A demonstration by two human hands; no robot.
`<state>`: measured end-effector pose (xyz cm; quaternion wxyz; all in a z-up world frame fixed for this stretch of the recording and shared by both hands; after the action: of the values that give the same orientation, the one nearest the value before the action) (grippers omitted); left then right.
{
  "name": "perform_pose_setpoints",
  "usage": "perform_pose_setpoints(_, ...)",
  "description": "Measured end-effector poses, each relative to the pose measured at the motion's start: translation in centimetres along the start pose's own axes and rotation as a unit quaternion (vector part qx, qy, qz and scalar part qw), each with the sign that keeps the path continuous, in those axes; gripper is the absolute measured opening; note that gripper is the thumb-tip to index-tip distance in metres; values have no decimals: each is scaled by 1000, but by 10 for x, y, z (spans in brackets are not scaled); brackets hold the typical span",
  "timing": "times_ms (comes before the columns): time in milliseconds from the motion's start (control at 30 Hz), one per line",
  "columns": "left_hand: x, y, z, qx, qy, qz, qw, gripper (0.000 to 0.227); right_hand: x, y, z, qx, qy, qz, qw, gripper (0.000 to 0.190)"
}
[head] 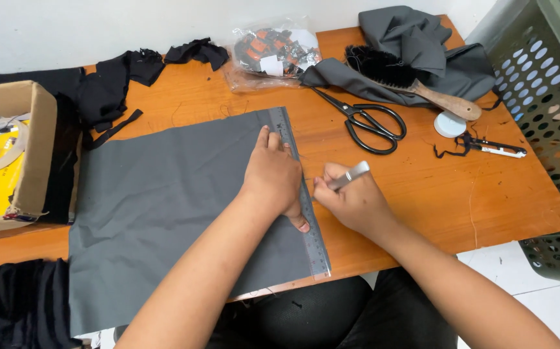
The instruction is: The person marks a line on a piece of gray fabric using a ruler and a pen, then cuts the fabric along the marked line with scissors. After cutting, the person folds the fabric and uses a seam ripper to remove threads from the edge.
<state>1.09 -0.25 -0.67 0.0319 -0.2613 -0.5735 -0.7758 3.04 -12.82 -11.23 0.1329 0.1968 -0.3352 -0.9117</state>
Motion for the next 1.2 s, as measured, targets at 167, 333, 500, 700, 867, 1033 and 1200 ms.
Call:
perform_pose_setpoints(167,-2,-3,-1,5,7,3,1000,59,22,2,3,18,-39,13,999,38)
perform_pose_setpoints(333,0,1,-3,5,4,8,1000,54,15,1,3,-4,-40,2,999,39)
perform_pose_setpoints(500,4,2,-4,-2,14,14,1000,56,45,10,17,26,-117,67,990,33)
perform_pose_setpoints(700,-6,-4,-5,10,15,18,1000,52,40,2,2,25,-131,65,989,34)
perform_pose_setpoints(867,-30,-20,-1,-23,6,60,998,76,61,14,23,63,-110,83,988,30)
perform_pose_setpoints(1033,-42,-31,1,-58,-2,107,993,103,77,15,26,56,-116,85,988,30)
perform_pose_setpoints(1200,-42,-29,0,-62,1,114,992,106,58,14,26,4,-121,85,989,32)
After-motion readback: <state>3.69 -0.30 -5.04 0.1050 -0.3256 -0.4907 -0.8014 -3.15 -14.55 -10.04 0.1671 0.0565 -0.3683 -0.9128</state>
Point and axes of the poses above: each hand's wrist, its own x-axis away from the middle knuckle, its own y-axis out of the back of the hand, z = x × y, the point moved 1 cm from there along -x, towards the middle knuckle, and after that the axes turned 4 degrees about x, right-handed, at the moved point
